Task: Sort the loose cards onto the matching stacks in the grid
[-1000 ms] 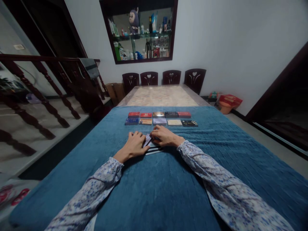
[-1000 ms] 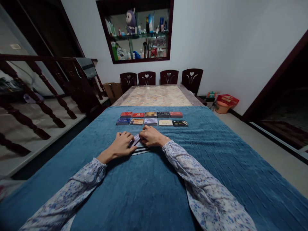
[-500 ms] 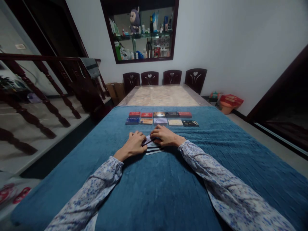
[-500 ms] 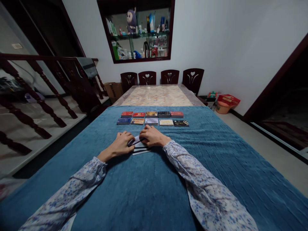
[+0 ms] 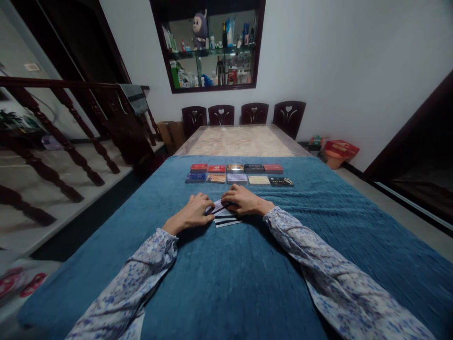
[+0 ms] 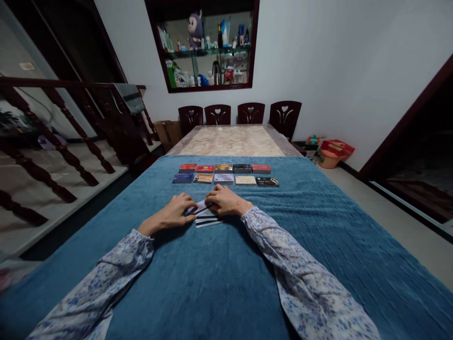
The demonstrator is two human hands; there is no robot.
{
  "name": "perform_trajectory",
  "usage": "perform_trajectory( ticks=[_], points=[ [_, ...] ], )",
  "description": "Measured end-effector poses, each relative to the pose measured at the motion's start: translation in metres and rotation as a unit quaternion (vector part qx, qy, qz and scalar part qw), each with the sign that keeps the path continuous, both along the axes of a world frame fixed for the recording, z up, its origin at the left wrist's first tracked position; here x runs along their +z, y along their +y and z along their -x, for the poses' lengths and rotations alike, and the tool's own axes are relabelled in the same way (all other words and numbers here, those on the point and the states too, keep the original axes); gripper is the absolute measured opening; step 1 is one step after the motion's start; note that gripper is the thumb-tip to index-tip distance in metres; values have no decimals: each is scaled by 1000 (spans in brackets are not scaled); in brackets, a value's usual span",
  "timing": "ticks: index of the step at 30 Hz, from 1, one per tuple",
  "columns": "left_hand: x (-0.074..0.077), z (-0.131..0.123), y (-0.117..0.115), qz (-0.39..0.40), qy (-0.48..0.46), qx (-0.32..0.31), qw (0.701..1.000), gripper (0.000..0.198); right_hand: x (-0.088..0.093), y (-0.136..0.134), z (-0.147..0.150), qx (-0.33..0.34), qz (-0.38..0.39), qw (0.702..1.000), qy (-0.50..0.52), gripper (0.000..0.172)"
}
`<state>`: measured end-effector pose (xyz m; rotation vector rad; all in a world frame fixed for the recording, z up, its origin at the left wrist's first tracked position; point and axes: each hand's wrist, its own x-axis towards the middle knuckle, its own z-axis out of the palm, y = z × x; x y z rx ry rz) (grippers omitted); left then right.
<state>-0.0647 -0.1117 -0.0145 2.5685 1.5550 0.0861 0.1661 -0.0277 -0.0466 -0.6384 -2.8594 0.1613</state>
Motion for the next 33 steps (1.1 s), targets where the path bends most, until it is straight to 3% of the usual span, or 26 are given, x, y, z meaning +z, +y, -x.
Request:
perform_trajectory(
  ticks=[9,14,21,27,33],
  points=[
    [4,-1,-3,-35,14,-19,999,28,-3,0,-1,1,-7,999,41,28],
    [6,2,-1,-33,7,-24,999,25,0,0,-3,39,-8,997,61,25],
    [3,13,4,-85,-32,-70,993,23,-9,10,0,78,-85,984,138,21],
    [-2,20,12,-154,-8,-115,981,24,-18,14,3,30,-134,973,186,25],
    [-14,23,18,-233,15,-106,967,27,-18,12,4,-27,-148,970,191,23]
  ],
)
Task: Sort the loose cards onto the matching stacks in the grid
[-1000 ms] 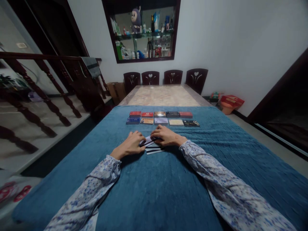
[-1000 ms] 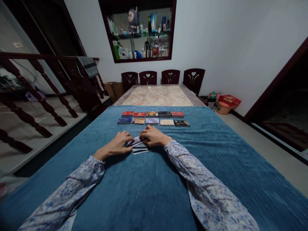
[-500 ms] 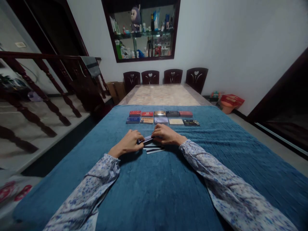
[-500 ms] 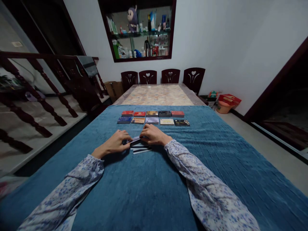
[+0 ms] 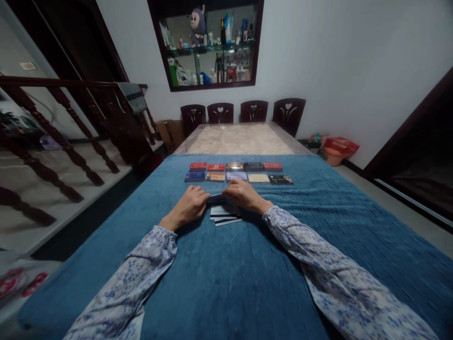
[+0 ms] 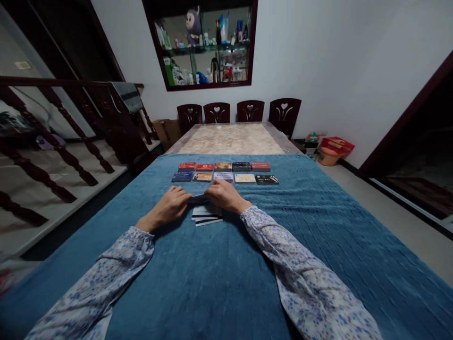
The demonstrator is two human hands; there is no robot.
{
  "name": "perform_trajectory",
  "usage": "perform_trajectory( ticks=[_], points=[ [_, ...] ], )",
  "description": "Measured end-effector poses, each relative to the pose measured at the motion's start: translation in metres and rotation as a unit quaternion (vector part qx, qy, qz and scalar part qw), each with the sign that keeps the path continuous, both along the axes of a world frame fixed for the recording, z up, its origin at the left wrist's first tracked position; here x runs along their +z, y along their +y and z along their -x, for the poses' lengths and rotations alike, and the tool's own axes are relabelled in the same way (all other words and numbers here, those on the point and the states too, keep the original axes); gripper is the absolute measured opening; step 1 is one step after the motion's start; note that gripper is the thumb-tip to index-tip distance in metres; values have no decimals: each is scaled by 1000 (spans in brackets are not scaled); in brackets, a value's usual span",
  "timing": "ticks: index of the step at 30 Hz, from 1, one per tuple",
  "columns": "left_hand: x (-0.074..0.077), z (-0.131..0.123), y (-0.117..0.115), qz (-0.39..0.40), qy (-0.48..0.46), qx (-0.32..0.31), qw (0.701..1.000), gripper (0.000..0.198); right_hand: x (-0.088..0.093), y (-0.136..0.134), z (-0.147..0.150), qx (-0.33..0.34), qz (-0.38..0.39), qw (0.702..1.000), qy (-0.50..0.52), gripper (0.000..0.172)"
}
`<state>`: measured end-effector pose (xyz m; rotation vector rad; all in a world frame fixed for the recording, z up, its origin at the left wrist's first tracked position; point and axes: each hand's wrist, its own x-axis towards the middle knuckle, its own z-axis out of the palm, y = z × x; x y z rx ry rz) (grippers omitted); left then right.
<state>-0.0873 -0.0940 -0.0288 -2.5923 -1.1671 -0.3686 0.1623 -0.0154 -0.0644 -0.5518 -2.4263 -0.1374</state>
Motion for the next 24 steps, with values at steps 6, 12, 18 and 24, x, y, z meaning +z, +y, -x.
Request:
perform_trajectory(
  ticks=[6,12,18,24],
  points=[
    [-9,0,4,-13,-36,19,999,35,3,-4,1,-24,21,999,12,26],
    [-13,-1,5,16,-58,33,998,40,3,-7,1,-52,37,998,1,23],
    [-15,-2,5,24,-65,47,996,36,1,-8,1,-60,33,997,-29,27],
    [-15,-3,3,35,-61,64,996,38,2,-12,1,-98,62,991,-72,37]
  ],
)
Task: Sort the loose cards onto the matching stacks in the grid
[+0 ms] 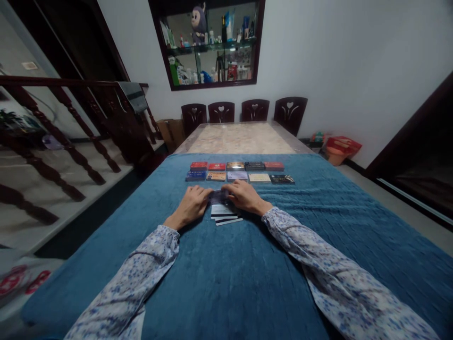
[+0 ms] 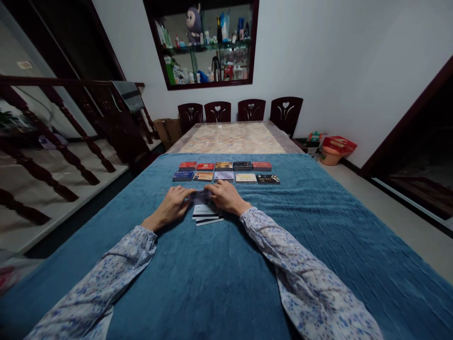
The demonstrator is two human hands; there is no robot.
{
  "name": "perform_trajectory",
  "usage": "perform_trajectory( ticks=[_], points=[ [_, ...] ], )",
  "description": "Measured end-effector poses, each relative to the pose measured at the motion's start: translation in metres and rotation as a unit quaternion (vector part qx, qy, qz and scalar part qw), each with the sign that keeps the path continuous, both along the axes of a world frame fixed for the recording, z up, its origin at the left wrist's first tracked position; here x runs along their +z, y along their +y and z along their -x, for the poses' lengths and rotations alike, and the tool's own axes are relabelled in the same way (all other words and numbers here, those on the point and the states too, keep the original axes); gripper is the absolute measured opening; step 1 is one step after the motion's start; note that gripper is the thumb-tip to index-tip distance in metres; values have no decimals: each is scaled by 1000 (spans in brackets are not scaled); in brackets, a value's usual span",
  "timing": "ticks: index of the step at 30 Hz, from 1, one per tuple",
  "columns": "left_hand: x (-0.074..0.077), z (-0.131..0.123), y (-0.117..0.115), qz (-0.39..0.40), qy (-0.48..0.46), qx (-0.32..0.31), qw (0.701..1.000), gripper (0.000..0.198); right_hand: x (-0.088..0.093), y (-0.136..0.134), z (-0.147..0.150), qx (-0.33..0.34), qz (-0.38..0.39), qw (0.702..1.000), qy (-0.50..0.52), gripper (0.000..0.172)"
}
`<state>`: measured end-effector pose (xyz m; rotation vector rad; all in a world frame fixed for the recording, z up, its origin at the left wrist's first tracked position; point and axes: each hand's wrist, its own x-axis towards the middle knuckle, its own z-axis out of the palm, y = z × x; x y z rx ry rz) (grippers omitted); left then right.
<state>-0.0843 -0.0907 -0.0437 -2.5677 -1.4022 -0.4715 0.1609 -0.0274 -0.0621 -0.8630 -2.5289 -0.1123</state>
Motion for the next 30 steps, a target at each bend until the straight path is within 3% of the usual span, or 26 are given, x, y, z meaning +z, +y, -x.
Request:
perform_trajectory(
  ticks=[5,16,23,30],
  points=[
    [-4,1,2,10,-9,14,1000,43,3,-8,4,-36,31,998,-40,48],
    [-17,0,7,35,-64,61,995,41,5,-11,8,-43,48,997,-42,55],
    [-18,0,10,47,-115,49,991,40,7,-13,9,-54,40,996,-57,57],
    [-15,-2,8,48,-103,40,993,48,8,-9,5,-50,29,997,-43,59]
  ],
)
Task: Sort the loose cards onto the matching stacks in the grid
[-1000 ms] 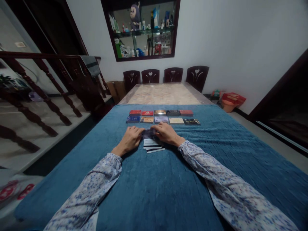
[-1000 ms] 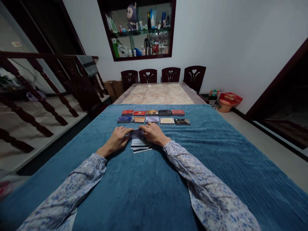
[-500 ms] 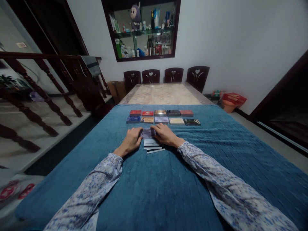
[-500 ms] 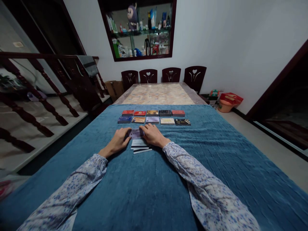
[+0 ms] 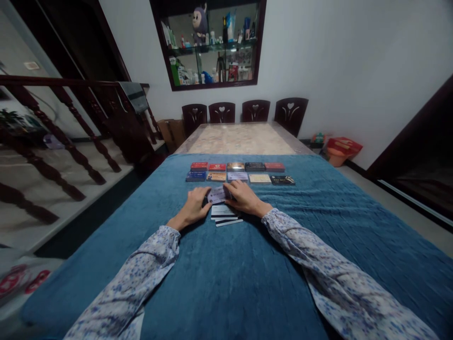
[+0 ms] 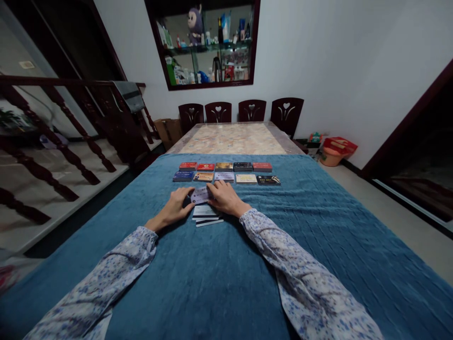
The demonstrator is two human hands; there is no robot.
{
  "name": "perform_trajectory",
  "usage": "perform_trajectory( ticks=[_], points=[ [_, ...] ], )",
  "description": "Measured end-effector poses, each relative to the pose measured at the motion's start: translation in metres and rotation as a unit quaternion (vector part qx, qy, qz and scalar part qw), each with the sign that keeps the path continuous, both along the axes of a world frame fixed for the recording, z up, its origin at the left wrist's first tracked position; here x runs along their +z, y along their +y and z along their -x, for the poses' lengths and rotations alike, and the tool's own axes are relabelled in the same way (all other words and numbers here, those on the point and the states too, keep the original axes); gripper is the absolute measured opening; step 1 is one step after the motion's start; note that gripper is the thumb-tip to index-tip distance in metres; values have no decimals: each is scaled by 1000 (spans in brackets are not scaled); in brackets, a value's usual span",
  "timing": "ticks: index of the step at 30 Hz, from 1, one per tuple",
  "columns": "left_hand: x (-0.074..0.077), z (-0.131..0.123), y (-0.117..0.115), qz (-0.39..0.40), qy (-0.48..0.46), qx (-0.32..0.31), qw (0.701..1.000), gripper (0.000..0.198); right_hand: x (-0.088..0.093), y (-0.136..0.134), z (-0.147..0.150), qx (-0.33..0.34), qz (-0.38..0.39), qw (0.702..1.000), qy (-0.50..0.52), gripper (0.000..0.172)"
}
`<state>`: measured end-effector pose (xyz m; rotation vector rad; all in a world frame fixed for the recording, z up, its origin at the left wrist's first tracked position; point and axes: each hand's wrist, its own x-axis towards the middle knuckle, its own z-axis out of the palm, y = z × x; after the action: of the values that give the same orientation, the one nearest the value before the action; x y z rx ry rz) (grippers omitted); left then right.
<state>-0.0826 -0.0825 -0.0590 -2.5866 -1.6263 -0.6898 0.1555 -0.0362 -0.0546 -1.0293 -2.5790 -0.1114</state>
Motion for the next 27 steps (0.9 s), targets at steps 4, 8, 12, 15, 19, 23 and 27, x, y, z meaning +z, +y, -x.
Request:
perform_trajectory(
  ticks=[4,8,12,15,19,23,27],
  points=[
    [-2,1,2,-1,5,-5,1000,52,0,2,-1,-1,-5,1000,-8,57],
    [-4,3,5,-2,15,-5,1000,52,0,2,-2,-6,-6,1000,-22,56],
    [-1,3,6,-9,26,-7,1000,49,2,2,-4,-9,-8,1000,-27,56],
    [1,2,7,-6,32,-5,999,49,5,1,-4,-14,-8,999,-37,59],
    [2,2,9,-12,38,-6,999,49,8,0,-3,-25,-4,999,-36,58],
    [5,1,16,-18,49,-15,999,50,11,2,-4,-39,0,999,-35,55],
    [11,-4,23,-8,66,-23,998,51,15,5,-9,-46,0,999,-29,53]
  ],
)
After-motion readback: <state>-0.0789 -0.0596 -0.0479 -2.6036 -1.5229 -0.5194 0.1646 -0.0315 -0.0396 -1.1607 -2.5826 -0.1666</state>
